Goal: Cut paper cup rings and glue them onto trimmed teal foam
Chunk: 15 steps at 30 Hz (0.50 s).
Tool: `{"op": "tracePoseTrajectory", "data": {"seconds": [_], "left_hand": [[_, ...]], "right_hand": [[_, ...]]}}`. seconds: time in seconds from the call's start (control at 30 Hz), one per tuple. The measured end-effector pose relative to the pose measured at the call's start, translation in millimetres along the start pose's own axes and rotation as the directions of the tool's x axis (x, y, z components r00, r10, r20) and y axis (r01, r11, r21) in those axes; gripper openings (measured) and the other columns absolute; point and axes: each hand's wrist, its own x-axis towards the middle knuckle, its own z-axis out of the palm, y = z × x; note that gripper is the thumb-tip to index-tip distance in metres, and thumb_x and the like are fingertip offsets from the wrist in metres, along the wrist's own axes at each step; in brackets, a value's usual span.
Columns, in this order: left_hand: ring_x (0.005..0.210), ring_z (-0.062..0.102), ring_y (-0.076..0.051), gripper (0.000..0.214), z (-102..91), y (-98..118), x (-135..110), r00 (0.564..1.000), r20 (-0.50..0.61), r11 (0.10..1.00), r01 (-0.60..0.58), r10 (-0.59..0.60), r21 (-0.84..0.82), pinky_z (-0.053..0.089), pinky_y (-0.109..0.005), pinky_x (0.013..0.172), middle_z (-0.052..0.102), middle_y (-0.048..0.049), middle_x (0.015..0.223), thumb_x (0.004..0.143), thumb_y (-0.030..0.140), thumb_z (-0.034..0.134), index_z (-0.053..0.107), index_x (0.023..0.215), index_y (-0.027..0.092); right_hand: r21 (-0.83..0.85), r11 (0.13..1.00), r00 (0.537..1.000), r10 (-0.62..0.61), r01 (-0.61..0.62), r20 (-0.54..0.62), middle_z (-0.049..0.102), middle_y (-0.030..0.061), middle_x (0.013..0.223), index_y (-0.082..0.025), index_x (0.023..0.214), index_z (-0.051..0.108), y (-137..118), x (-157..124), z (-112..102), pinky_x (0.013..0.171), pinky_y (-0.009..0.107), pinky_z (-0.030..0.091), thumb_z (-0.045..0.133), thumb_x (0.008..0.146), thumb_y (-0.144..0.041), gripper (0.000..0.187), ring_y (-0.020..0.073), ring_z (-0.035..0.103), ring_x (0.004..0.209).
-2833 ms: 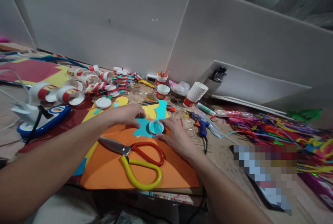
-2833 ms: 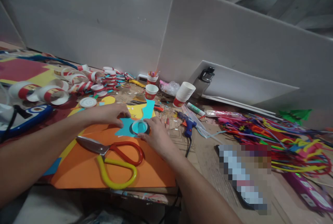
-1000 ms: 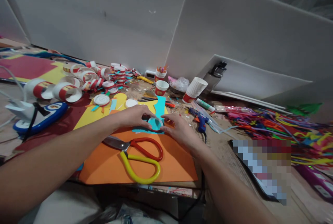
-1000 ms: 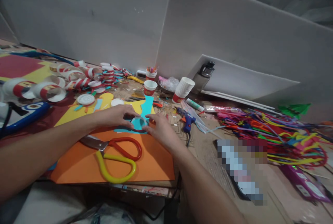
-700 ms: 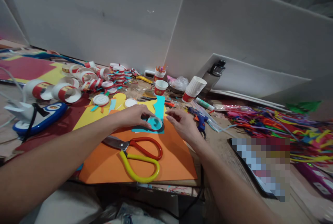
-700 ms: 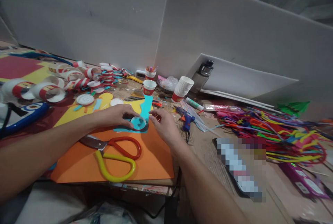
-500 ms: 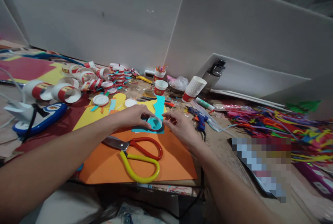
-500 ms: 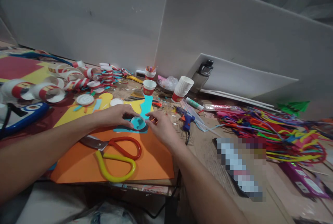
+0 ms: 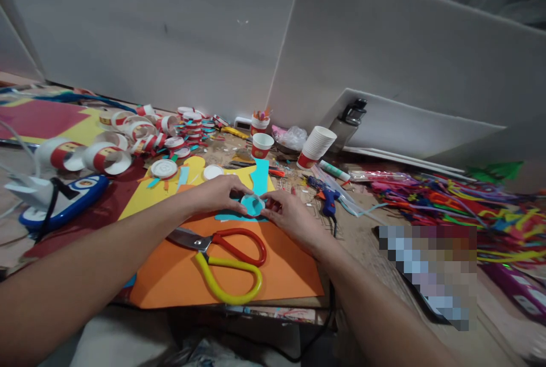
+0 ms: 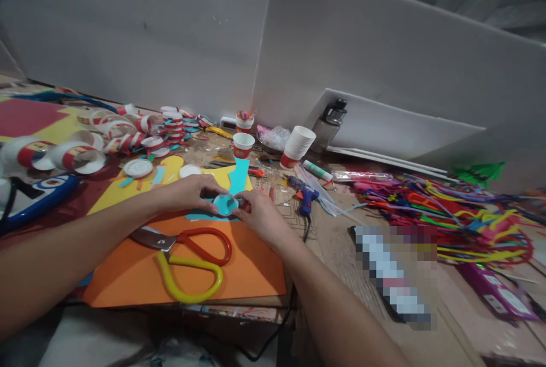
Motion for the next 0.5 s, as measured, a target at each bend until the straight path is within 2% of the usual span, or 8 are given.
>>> {"op": "tracePoseTrajectory", "data": {"seconds": [0.2, 0.3, 0.5], "left_hand": [[0.090, 0.058, -0.019, 0.045, 0.8, -1, 0, 1.000, 0.014, 1.000, -0.001, 0.001, -0.023, 0.041, -0.025, 0.075, 0.067, -0.0031, 0.099, 0.074, 0.043, 0.071, 0.070, 0.117, 0.029], [0.093, 0.059, -0.020, 0.046, 1.9, -2, 0, 1.000, 0.010, 0.999, 0.017, -0.016, -0.042, 0.042, -0.026, 0.076, 0.067, -0.0033, 0.101, 0.073, 0.043, 0.071, 0.069, 0.117, 0.029], [0.090, 0.059, -0.019, 0.045, 0.9, 0, 0, 1.000, -0.001, 1.000, -0.003, 0.003, -0.027, 0.042, -0.027, 0.078, 0.067, -0.0039, 0.099, 0.074, 0.047, 0.070, 0.071, 0.115, 0.028]], "right_hand": [[0.019, 0.999, 1.000, 0.031, -0.031, 0.002, 0.063, 0.0011, 0.075, -0.016, 0.101, 0.069, -3, -2, -1, 0.060, 0.023, 0.043, 0.066, 0.081, -0.021, 0.020, 0.0123, 0.056, 0.066], [0.007, 0.999, 0.999, 0.041, -0.041, -0.010, 0.067, 0.0035, 0.082, -0.015, 0.101, 0.069, -6, -2, -6, 0.063, 0.024, 0.044, 0.065, 0.082, -0.020, 0.020, 0.0133, 0.059, 0.070], [-0.034, 0.999, 0.975, 0.016, -0.024, -0.221, 0.069, 0.0061, 0.090, -0.016, 0.098, 0.069, -4, -2, -24, 0.070, 0.027, 0.045, 0.056, 0.088, -0.022, 0.018, 0.0156, 0.061, 0.078]]}}
